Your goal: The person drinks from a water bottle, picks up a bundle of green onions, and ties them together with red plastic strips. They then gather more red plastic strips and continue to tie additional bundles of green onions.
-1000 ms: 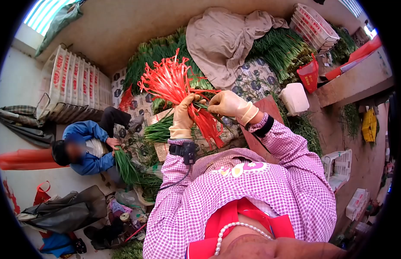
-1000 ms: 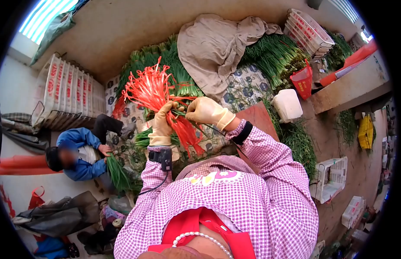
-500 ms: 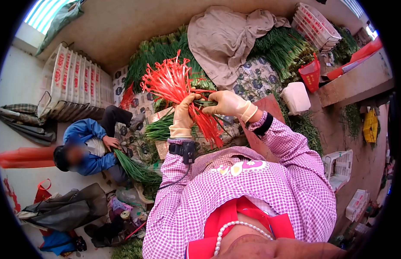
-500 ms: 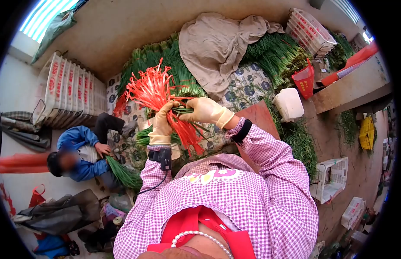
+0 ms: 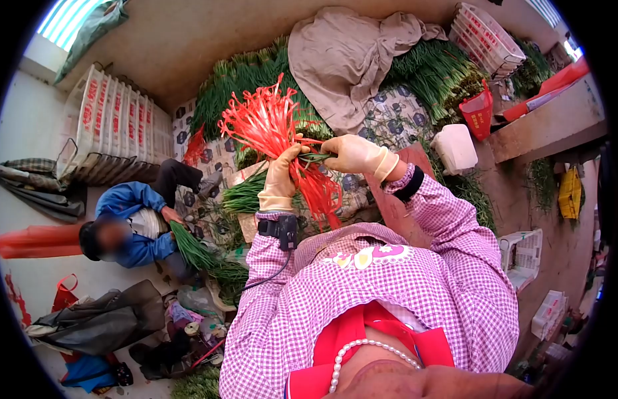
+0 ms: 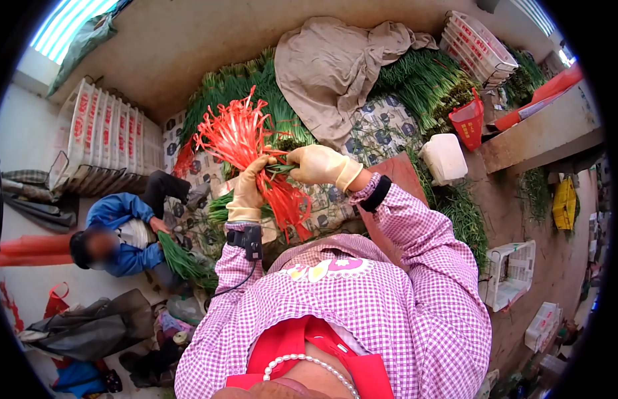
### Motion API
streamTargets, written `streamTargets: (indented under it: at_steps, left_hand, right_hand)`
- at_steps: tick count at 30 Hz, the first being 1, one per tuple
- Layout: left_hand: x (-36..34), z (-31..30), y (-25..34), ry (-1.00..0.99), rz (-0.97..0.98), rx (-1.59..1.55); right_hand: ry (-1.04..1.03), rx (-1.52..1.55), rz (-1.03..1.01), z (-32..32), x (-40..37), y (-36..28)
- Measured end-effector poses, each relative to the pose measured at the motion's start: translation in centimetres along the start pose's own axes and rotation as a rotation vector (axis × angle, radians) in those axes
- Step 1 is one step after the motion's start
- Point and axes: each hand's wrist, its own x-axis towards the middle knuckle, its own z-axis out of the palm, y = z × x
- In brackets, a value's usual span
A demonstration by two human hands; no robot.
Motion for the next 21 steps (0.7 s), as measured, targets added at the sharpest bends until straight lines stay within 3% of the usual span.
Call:
streamTargets:
  at_steps: [7,9,13,16,19,21]
  left_hand:
    - [-1.4,1.3,0.3,-0.094,-0.057,0.013]
    - [-1.7,1.2,0.2,-0.125,-0.095,0.003]
    - [-2.0,0.7,-0.1,-0.093,-0.1,0.011]
    - [-2.7,1.9,0.1,-0.105,-0.079,0.028]
    - [-2.7,2.3,0.2,0.003,-0.145,0.067]
    - [-2.5,1.9,0.4,-0.206,-0.252,-0.023]
  right_hand:
    - [-0.028,-0.085,0.014,-1.0,0.3,-0.1]
    - [-0.125,-0.037,-0.011,-1.2,0.6,0.0]
    - [-0.214,0.094,0.06,-2.0,0.8,-0.1]
    - [-0.261,0.037,0.052,-2.6,1.1,-0.1]
    - [-0.238,-0.02,0.01,-2.7,1.2,0.6]
    - [-0.207,-0.018,-0.027,-2.6,1.3,1.4]
